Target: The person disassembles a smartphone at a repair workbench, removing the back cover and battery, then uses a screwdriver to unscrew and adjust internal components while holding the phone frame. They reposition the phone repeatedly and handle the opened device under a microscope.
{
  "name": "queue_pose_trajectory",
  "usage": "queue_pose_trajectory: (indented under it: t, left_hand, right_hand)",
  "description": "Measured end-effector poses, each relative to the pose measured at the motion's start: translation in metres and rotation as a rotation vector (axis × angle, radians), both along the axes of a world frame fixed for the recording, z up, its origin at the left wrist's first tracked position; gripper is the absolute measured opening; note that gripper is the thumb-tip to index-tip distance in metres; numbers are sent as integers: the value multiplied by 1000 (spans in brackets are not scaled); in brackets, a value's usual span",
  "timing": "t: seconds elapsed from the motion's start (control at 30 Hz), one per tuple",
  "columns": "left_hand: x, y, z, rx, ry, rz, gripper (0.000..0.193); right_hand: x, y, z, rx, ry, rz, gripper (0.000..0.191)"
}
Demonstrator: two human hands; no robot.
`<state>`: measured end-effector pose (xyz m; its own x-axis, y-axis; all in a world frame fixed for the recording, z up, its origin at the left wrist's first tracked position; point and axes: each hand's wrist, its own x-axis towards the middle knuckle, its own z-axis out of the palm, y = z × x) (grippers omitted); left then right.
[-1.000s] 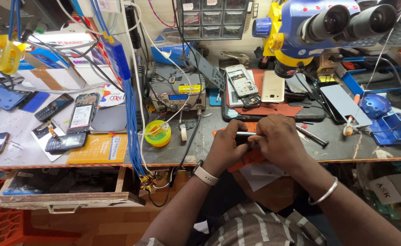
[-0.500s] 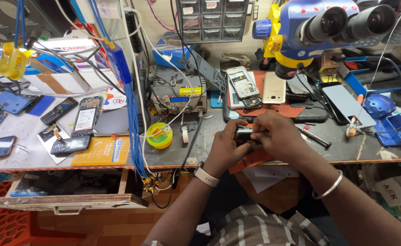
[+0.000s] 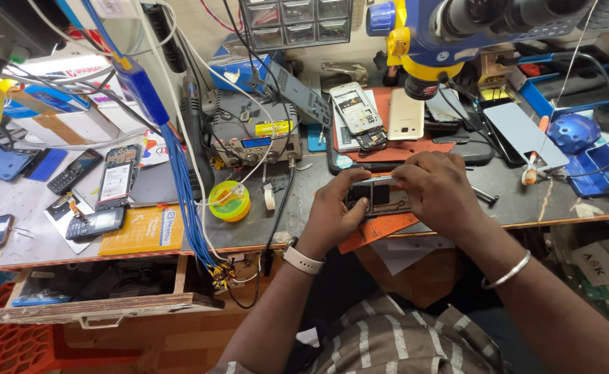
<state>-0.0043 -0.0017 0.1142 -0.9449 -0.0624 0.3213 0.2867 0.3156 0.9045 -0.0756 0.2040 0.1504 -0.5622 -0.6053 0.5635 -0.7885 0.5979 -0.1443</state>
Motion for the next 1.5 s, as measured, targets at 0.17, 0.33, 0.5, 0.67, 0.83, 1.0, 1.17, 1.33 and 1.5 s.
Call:
queue_pose_trajectory:
  t: [0.17,0.33,0.5,0.67,0.83,1.0,1.17,1.33,1.5]
  left_hand:
    - [-2,1,-3,-38,141,6,37]
    - [-5,3,-9,-89,179,15,33]
    - [-6,4,-11,-79,177,8,33]
    - [-5,5,-11,-2,135,-19,32]
    - [-4,6,-12,15,-47,5,27]
    - [-8,6,-16,5,60,3,24]
    - [-11,4,-22,12,81,10,25]
    - [-13,6,-27,29,166,-17,24]
    - [-10,9,-24,8,89,21,24]
  right_hand:
    - [1,0,-2,36,33,-45,12]
    - [1,5,-2,-48,122,15,19]
    - [-1,7,0,-25,150,15,20]
    - [2,7,0,-4,228,19,16]
    - [8,7,-5,-26,330,20,16]
    - [10,6,-12,-95,259,-14,18]
    - [8,29,-18,-294,87,-164,35]
    - [12,39,-36,-427,-402,-317,35]
    - [13,39,-40,-468,-409,-313,25]
